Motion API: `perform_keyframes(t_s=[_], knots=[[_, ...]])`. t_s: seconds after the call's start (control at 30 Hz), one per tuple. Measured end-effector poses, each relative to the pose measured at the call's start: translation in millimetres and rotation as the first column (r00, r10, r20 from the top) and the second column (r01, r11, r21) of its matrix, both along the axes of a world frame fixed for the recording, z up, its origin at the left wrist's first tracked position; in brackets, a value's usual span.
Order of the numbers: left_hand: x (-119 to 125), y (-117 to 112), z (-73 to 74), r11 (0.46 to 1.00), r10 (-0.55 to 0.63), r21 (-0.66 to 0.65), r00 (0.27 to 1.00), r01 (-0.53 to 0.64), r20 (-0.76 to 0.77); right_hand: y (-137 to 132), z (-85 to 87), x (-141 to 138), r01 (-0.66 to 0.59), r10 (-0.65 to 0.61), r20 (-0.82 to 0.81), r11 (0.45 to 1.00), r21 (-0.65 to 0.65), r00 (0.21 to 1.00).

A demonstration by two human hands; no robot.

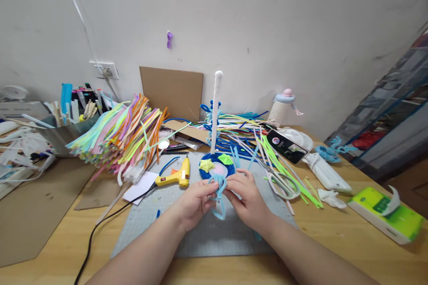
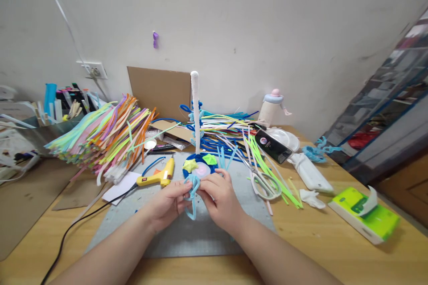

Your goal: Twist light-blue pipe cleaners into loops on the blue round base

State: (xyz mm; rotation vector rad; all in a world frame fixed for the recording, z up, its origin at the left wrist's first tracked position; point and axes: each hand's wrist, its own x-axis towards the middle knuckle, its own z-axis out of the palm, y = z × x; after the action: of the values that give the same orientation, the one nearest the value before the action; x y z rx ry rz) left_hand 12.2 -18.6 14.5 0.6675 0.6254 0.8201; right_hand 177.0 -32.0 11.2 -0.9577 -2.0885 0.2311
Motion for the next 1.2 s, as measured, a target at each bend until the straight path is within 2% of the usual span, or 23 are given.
perform_keyframes(t_s=[0.17, 0.3, 0.43, 0.53, 0.7, 0.87, 1.03, 1.1, 1.2], knots=[[-1.3, -0.8, 0.8, 1.0, -0.023, 0.001, 1.0, 0.023, -0.003, 0.6, 1.1, 1.1, 0.077, -0.077, 0.0, 0.995, 0.061, 0.997], [-2.1, -1.0, -0.7, 1.0, -0.017, 0.017, 0.998, 0.018, -0.063, 0.4, 5.1, 4.2, 0.134, -0.138, 0.029, 0.984, 0.118, 0.99], [-2.1, -1.6, -0.5, 0.991, 0.019, 0.137, 0.988, 0.003, -0.155, 1.3, 5.9, 6.9, 0.15, -0.165, 0.078, 0.974, 0.17, 0.983], [-1.6, -2.5, 2.4, 0.981, 0.012, 0.196, 0.989, 0.018, -0.15, 2.8, 3.4, 7.7, 0.118, -0.139, 0.109, 0.976, 0.186, 0.984], [-0.8, -2.0, 4.0, 0.992, -0.047, 0.113, 0.997, 0.053, -0.054, 4.6, 0.3, 8.2, 0.087, -0.109, 0.129, 0.983, 0.162, 0.986], [-0.7, -1.3, 0.0, 0.994, -0.06, 0.091, 0.998, 0.06, -0.013, 4.3, -0.7, 8.8, 0.087, -0.111, 0.157, 0.985, 0.15, 0.981], [-1.6, 0.4, -2.1, 0.997, -0.038, -0.072, 0.999, 0.04, 0.023, 1.5, 0.4, 7.1, 0.092, -0.126, 0.217, 0.983, 0.161, 0.968], [-2.3, 2.0, -2.9, 0.993, -0.044, -0.113, 0.999, 0.047, 0.025, 0.2, 1.0, 6.0, 0.091, -0.125, 0.21, 0.983, 0.162, 0.97], [-3.1, 3.7, -3.9, 0.994, -0.039, -0.101, 0.999, 0.04, 0.01, -1.0, 2.2, 4.9, 0.109, -0.137, 0.157, 0.979, 0.173, 0.978]])
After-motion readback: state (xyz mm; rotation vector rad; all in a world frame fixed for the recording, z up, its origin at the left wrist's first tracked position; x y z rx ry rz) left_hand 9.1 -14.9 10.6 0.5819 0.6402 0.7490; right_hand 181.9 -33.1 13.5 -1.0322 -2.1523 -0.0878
